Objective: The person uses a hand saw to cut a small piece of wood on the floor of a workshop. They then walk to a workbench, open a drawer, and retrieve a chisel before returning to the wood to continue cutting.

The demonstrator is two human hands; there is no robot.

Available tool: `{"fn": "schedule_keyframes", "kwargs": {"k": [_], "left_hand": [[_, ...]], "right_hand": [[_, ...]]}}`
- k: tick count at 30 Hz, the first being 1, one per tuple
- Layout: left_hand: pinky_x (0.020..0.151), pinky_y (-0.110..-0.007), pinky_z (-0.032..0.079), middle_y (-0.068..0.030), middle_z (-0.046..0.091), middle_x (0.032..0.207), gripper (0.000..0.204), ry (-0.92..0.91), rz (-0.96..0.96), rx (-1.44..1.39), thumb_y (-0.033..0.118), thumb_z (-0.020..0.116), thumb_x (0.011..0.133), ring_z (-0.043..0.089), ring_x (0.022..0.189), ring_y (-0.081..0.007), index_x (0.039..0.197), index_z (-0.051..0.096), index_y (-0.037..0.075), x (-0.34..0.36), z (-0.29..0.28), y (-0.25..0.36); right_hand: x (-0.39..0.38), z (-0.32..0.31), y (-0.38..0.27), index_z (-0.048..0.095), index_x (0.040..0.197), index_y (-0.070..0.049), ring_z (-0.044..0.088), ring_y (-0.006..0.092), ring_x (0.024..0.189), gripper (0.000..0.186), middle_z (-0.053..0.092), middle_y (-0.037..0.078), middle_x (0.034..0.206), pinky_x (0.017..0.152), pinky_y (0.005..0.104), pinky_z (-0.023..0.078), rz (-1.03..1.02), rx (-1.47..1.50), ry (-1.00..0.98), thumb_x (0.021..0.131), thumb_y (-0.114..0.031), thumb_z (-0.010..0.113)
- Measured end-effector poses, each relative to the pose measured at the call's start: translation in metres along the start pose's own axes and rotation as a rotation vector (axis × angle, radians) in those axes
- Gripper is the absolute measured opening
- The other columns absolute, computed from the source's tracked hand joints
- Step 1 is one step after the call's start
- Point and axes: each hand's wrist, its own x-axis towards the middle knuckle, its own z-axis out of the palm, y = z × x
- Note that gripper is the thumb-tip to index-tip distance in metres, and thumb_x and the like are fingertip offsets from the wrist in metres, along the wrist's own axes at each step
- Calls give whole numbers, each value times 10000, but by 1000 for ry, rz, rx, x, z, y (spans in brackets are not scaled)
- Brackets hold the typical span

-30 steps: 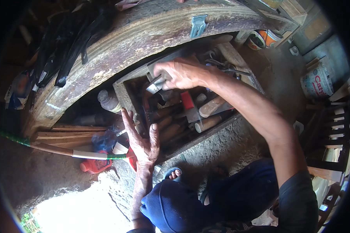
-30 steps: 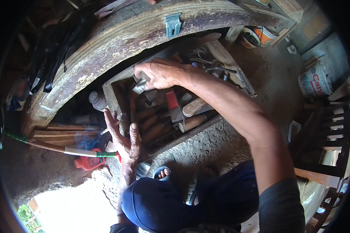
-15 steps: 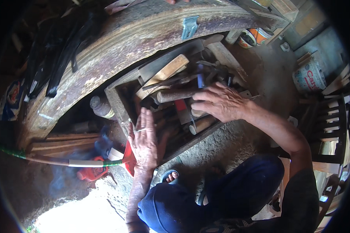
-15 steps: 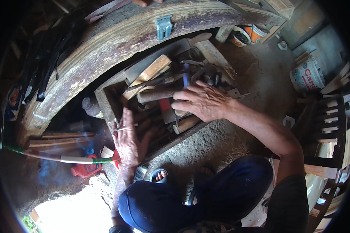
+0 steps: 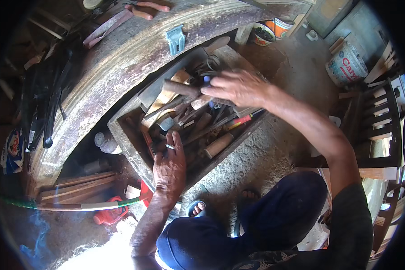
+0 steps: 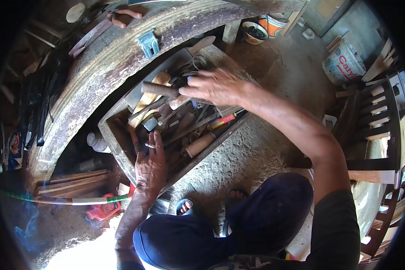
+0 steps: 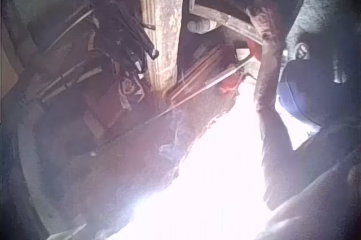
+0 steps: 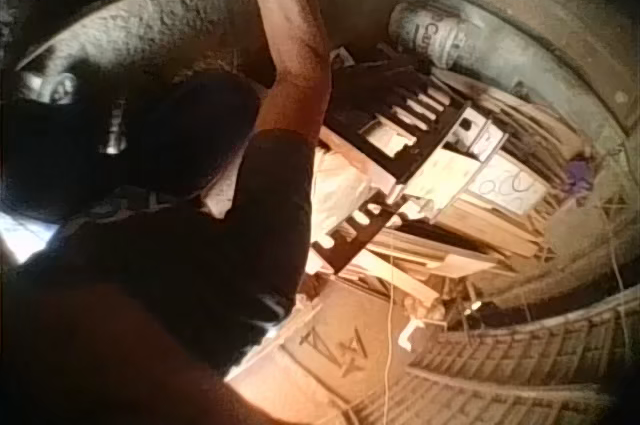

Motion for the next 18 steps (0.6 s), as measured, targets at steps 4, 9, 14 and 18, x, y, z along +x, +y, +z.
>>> {"fn": "schedule_keyframes", "kwargs": {"k": [4,9,14,18], "left_hand": [[990,-391,490,-279,430,1470,773,-9,-20,-11,34,590,825,708,874,-349,1495,224,-86,29,-21,-10],[1061,-520,426,-276,485,1416,866,60,38,-191,248,658,863,604,1138,-433,1517,181,-59,30,-19,-30],[905,-442,487,-203,453,1491,908,-44,0,-76,313,721,817,634,1046,-292,1521,256,-22,26,-30,0],[1101,-449,384,-219,393,1523,877,24,-56,105,295,704,830,614,1113,-264,1515,264,-31,22,-20,-4]], "right_hand": [[11,-17,8,560,1337,-204,633,264,984,474,605,55,1055,781,408,572,110,89,-31,879,-211,682],[6,-12,6,501,1380,-268,641,289,1033,557,612,47,1097,840,449,562,362,99,-19,865,-322,708],[-18,13,-6,439,1452,-279,623,283,1052,700,571,42,1205,869,446,533,348,127,66,831,-391,741],[-36,28,-19,319,1535,-286,511,290,1236,1013,374,90,1494,978,463,449,177,92,-28,688,-383,865]]}}
